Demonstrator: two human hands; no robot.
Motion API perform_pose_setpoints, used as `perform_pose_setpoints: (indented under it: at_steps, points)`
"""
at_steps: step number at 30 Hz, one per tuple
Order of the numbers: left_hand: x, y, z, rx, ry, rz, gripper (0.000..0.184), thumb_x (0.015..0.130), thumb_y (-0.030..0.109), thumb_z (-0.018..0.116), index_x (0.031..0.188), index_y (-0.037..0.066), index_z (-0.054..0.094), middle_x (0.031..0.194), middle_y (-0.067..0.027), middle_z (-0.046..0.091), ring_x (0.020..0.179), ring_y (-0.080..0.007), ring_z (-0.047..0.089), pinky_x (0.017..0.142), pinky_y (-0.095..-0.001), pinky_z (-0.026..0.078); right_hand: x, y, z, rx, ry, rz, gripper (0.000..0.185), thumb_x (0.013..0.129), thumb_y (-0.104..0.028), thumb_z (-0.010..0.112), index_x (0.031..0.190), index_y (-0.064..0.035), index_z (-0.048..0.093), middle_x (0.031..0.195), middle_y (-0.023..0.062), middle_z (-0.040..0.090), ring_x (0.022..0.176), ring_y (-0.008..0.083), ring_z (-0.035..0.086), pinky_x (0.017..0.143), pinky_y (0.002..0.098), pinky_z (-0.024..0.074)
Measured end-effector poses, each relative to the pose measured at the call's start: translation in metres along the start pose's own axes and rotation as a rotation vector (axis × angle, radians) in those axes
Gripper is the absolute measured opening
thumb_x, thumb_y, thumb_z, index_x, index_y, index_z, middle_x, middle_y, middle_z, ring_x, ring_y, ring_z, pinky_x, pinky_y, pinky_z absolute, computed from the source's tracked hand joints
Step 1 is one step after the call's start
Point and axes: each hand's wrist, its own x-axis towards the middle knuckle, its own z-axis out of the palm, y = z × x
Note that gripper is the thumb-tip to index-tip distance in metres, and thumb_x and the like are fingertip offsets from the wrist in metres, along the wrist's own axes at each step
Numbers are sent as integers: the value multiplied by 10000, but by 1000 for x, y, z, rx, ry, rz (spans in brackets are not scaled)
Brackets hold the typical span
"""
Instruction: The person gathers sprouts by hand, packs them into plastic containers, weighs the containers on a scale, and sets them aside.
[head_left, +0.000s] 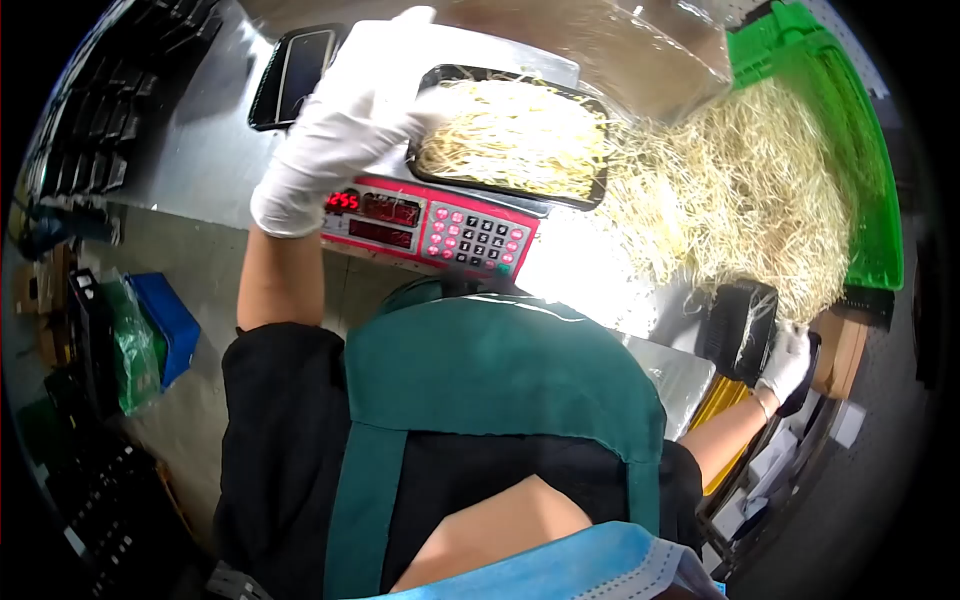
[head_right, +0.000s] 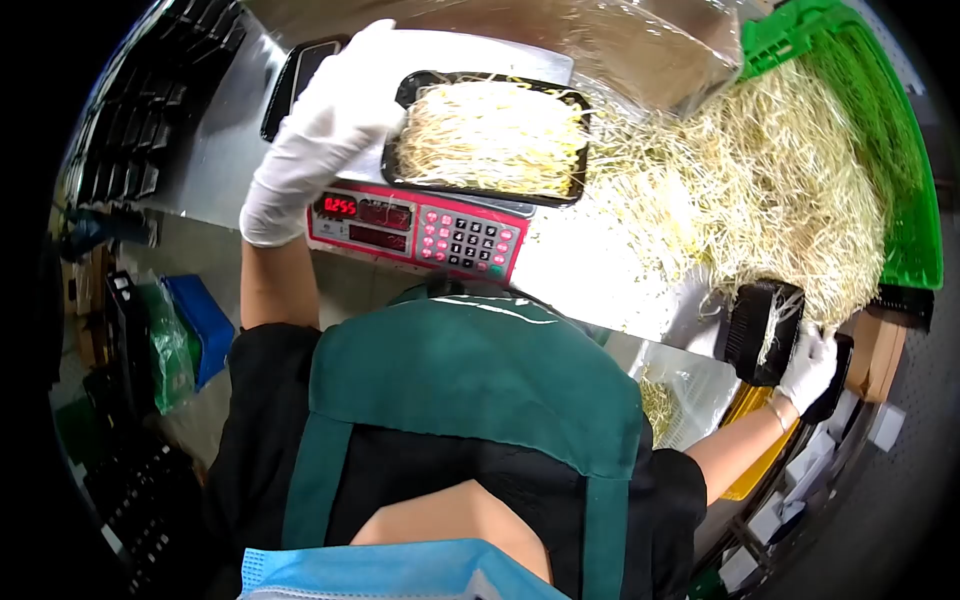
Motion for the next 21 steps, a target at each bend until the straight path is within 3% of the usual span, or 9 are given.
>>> perform_pose_setpoints:
  at_steps: [1, 3, 5, 7, 11, 13, 15, 17, 21]
  points:
    - [-12, -11, -10, -191, 46, -111, 462, 892, 207, 629, 1298, 20, 515, 1315, -218, 516, 1270, -319, 458, 1094, -375, 331, -3, -13, 4, 408, 143, -57, 345, 931, -165, 606, 1259, -55, 612, 1316, 150, 579, 1206, 256, 550, 1046, 355, 402]
    - [-23, -45, -17, -20, 29, 26, 475, 908, 216, 612, 1320, 7, 501, 1313, -222, 517, 1254, -329, 473, 1079, -360, 350, -21, -125, 11, 726, 164, -261, 345, 972, -106, 528, 1297, 4, 557, 1366, 155, 530, 1217, 226, 538, 1064, 339, 392]
    - [-18, -45, -13, 39, -21, 2, 529, 894, 302, 622, 1317, 6, 504, 1286, -205, 544, 1221, -325, 503, 1037, -359, 391, -40, -223, 41, 1155, -57, -309, 498, 982, -205, 506, 1422, -1, 394, 1445, 144, 447, 1288, 231, 482, 1106, 345, 347]
    - [3, -21, 21, 47, -18, -3, 613, 870, 404, 646, 1318, 11, 500, 1267, -182, 567, 1184, -321, 532, 996, -369, 425, -50, -302, 73, 1218, -82, -569, 550, 987, -281, 496, 1446, -14, 354, 1462, 157, 418, 1299, 261, 468, 1118, 384, 333]
    - [8, 18, 91, 169, 142, 243, 660, 823, 399, 679, 1345, 42, 490, 1291, -159, 551, 1187, -328, 517, 1031, -429, 364, -44, -395, 90, 776, -241, -938, 464, 920, -220, 517, 1336, -15, 512, 1353, 231, 499, 1246, 320, 499, 1022, 385, 435]
    - [6, 13, 91, 108, -4, 249, 717, 744, 402, 686, 1351, 78, 483, 1316, -120, 536, 1235, -306, 487, 1041, -584, 284, -62, -393, 111, -74, 210, -1243, 421, 875, -180, 514, 1244, 13, 572, 1230, 239, 568, 1108, 309, 564, 922, 376, 483]
    - [6, 19, 87, 181, -176, 129, 669, 765, 410, 673, 1328, 95, 499, 1285, -110, 553, 1223, -308, 496, 1013, -643, 279, -66, -400, 116, 188, 103, -1233, 319, 841, -156, 517, 1082, 21, 628, 1053, 209, 625, 955, 302, 602, 811, 396, 507]
    - [20, 27, 73, 162, -412, -29, 643, 775, 427, 669, 1309, 106, 512, 1272, -115, 558, 1227, -310, 494, 1009, -677, 267, -60, -411, 98, 100, -320, -1089, 232, 842, -151, 512, 964, 3, 634, 917, 182, 642, 860, 292, 633, 770, 410, 515]
    - [9, 16, 74, 114, -281, 71, 654, 809, 459, 645, 1342, 112, 492, 1302, -127, 545, 1243, -317, 481, 1040, -676, 233, -57, -412, 94, 176, 13, -1148, 234, 871, -217, 560, 970, -21, 642, 765, 134, 626, 740, 298, 632, 702, 386, 514]
